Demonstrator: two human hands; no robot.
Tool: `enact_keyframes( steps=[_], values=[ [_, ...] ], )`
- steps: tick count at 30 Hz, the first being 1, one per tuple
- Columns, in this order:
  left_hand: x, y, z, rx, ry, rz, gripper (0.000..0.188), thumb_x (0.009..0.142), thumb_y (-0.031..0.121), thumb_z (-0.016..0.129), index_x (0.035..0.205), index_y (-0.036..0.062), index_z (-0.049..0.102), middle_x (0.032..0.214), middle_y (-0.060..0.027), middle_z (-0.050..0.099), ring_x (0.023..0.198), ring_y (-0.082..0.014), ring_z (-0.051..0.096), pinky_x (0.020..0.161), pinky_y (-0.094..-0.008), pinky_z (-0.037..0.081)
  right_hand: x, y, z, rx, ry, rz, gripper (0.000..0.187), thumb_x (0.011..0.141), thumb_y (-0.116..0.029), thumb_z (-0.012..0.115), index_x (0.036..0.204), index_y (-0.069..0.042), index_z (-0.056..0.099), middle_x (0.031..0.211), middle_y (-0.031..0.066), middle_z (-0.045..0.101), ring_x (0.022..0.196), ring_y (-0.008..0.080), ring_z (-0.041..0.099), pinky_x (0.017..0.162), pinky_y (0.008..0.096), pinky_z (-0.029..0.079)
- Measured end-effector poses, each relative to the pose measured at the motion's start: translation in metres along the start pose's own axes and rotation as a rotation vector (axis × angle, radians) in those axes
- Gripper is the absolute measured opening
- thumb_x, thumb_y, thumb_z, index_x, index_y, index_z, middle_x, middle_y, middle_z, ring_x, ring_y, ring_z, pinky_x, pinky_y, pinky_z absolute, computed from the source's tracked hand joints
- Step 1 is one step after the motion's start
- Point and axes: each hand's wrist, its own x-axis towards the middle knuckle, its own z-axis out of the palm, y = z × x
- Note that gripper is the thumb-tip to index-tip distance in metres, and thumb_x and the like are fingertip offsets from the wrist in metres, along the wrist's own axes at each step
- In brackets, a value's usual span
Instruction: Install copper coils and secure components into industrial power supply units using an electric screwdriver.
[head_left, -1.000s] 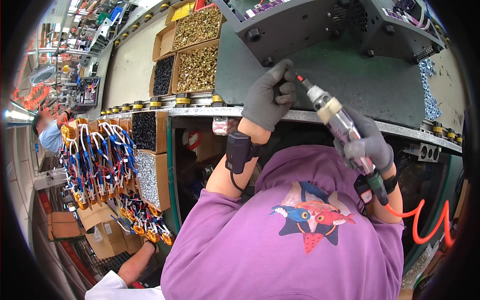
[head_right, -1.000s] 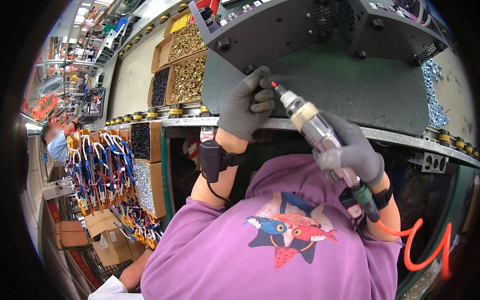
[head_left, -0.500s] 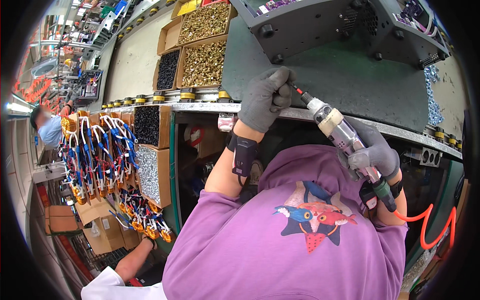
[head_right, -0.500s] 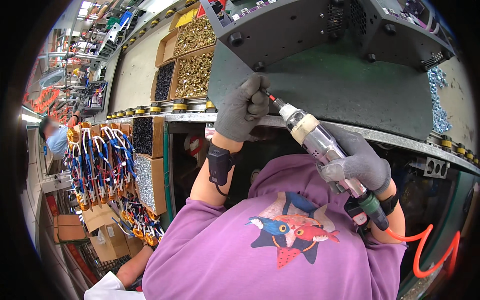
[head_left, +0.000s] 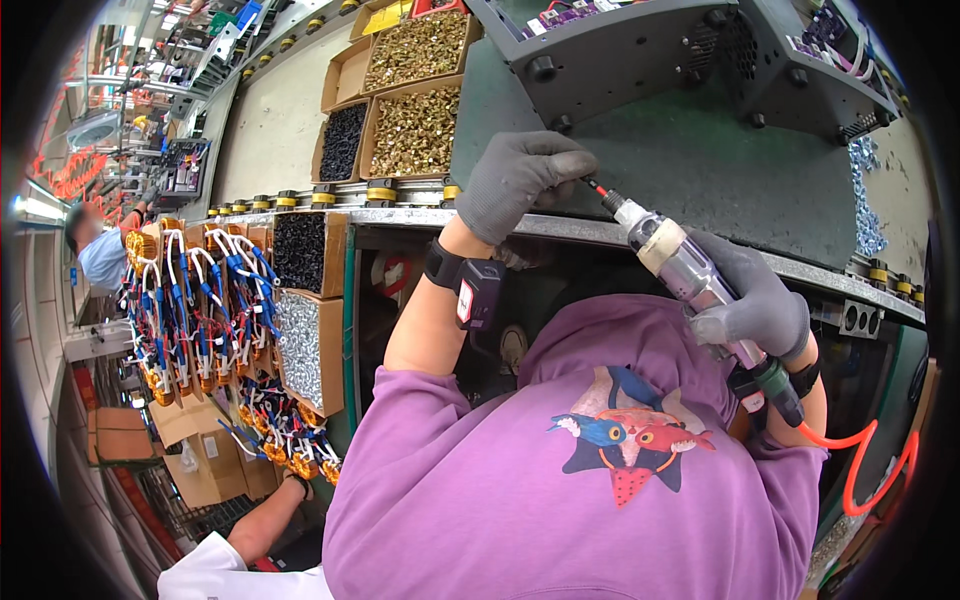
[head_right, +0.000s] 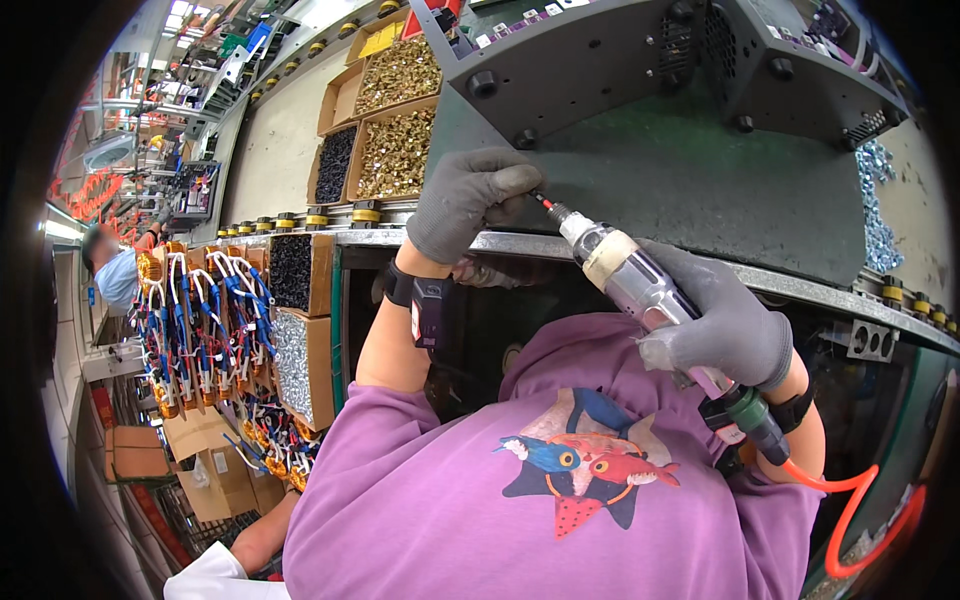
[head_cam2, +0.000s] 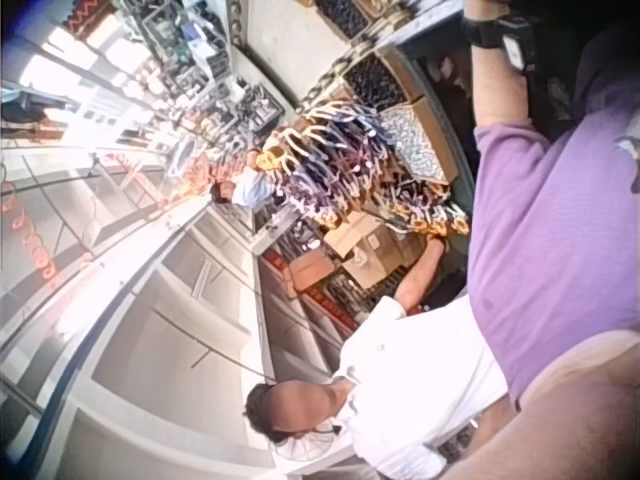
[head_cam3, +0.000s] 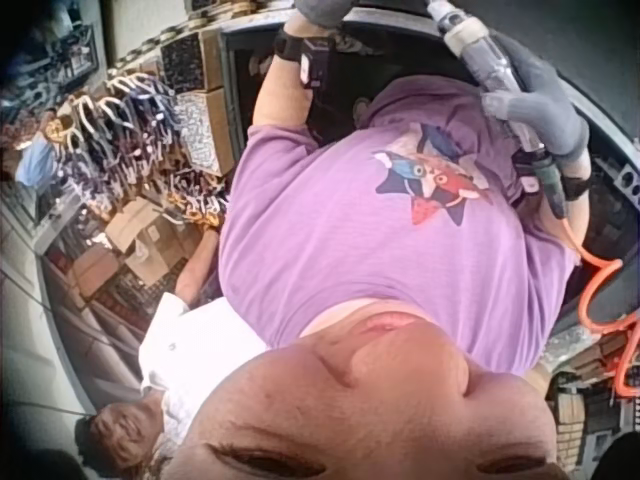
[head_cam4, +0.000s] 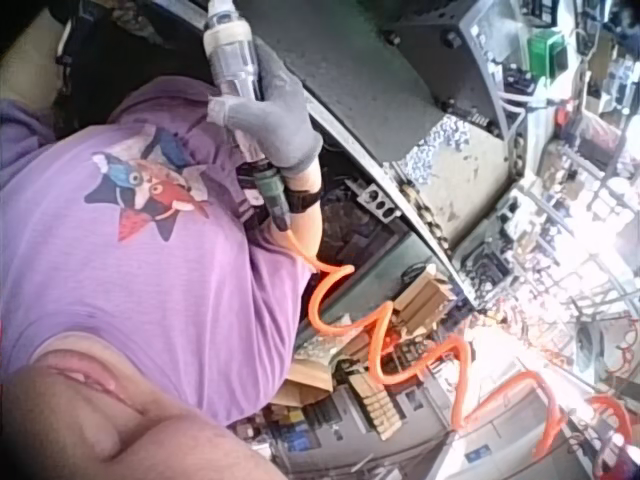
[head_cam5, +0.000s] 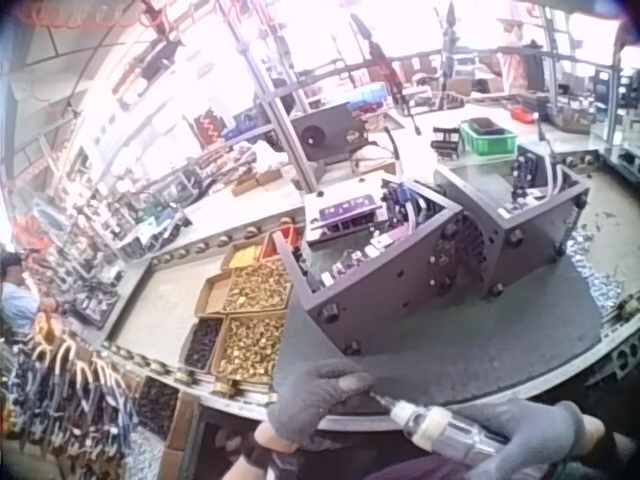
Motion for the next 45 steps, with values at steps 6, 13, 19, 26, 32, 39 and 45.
enact_keyframes(
  steps=[6, 13, 19, 26, 32, 39, 45],
  values=[
    [0.007, 0.01, -0.007, 0.118, -0.035, -0.096, 0.024, 0.088, 0.02, 0.069, 0.092, -0.0034, 0.071, 0.066, -0.0002, 0.055, 0.054, -0.0035, 0.042, 0.048, -0.0194, 0.029, -0.003, -0.016, 0.016, -0.337, 0.112, 0.109, 0.093, 0.054, -0.026, 0.072, 0.138, 0.003, 0.045, 0.096, 0.007, 0.06, 0.082, 0.0103, 0.055, 0.075, 0.0259, 0.046],
    [0.014, -0.01, 0.024, -0.026, 0.491, 0.368, 0.023, 0.091, 0.022, 0.067, 0.095, 0.0001, 0.073, 0.063, 0.002, 0.053, 0.051, -0.0027, 0.037, 0.046, -0.0204, 0.028, 0.025, 0.02, 0.031, -0.125, 0.217, -0.107, 0.092, 0.06, -0.021, 0.073, 0.142, 0.005, 0.038, 0.094, 0.0089, 0.062, 0.079, 0.0127, 0.059, 0.075, 0.0269, 0.049],
    [0.019, -0.026, -0.002, -0.77, 0.235, 0.151, 0.021, 0.094, 0.024, 0.064, 0.101, 0.0041, 0.065, 0.059, 0.006, 0.038, 0.046, -0.0026, 0.029, 0.042, -0.0177, 0.023, 0.035, 0.036, 0.033, -0.016, 0.243, -0.147, 0.089, 0.062, -0.019, 0.071, 0.142, 0.004, 0.039, 0.098, 0.0086, 0.06, 0.078, 0.0118, 0.058, 0.072, 0.0259, 0.049],
    [0.015, -0.048, -0.006, -1.139, 0.16, -0.075, 0.026, 0.097, 0.019, 0.056, 0.117, 0.0025, 0.055, 0.072, 0.0025, 0.049, 0.051, -0.004, 0.032, 0.04, -0.0169, 0.026, 0.048, 0.039, 0.028, 0.042, 0.326, -0.156, 0.083, 0.062, -0.018, 0.071, 0.137, 0.004, 0.045, 0.099, 0.0076, 0.059, 0.079, 0.0113, 0.055, 0.071, 0.0258, 0.049],
    [0.005, -0.053, -0.007, -1.113, 0.139, -0.08, 0.027, 0.096, 0.014, 0.056, 0.12, 0.0011, 0.054, 0.081, 0.0002, 0.056, 0.053, -0.0045, 0.034, 0.041, -0.0167, 0.028, 0.057, 0.041, 0.03, -0.02, 0.374, -0.155, 0.081, 0.063, -0.019, 0.071, 0.136, 0.005, 0.046, 0.102, 0.0086, 0.06, 0.083, 0.012, 0.055, 0.073, 0.0268, 0.049],
    [0.019, -0.052, -0.001, -1.005, 0.089, -0.104, 0.023, 0.097, 0.018, 0.057, 0.114, 0.0024, 0.058, 0.076, 0.0013, 0.054, 0.052, -0.0034, 0.035, 0.04, -0.017, 0.026, 0.048, 0.034, 0.023, 0.305, 0.216, -0.026, 0.083, 0.064, -0.019, 0.068, 0.139, 0.005, 0.04, 0.088, 0.0102, 0.058, 0.063, 0.0137, 0.058, 0.054, 0.0262, 0.05],
    [0.023, -0.047, 0.007, -0.949, 0.061, -0.132, 0.023, 0.1, 0.025, 0.055, 0.104, 0.0022, 0.058, 0.069, 0.0027, 0.051, 0.047, -0.003, 0.033, 0.037, -0.0168, 0.026, 0.034, 0.037, 0.01, 0.3, 0.238, 0.051, 0.088, 0.058, -0.021, 0.067, 0.137, 0.005, 0.04, 0.08, 0.011, 0.058, 0.058, 0.0149, 0.057, 0.048, 0.0259, 0.049]
  ],
)
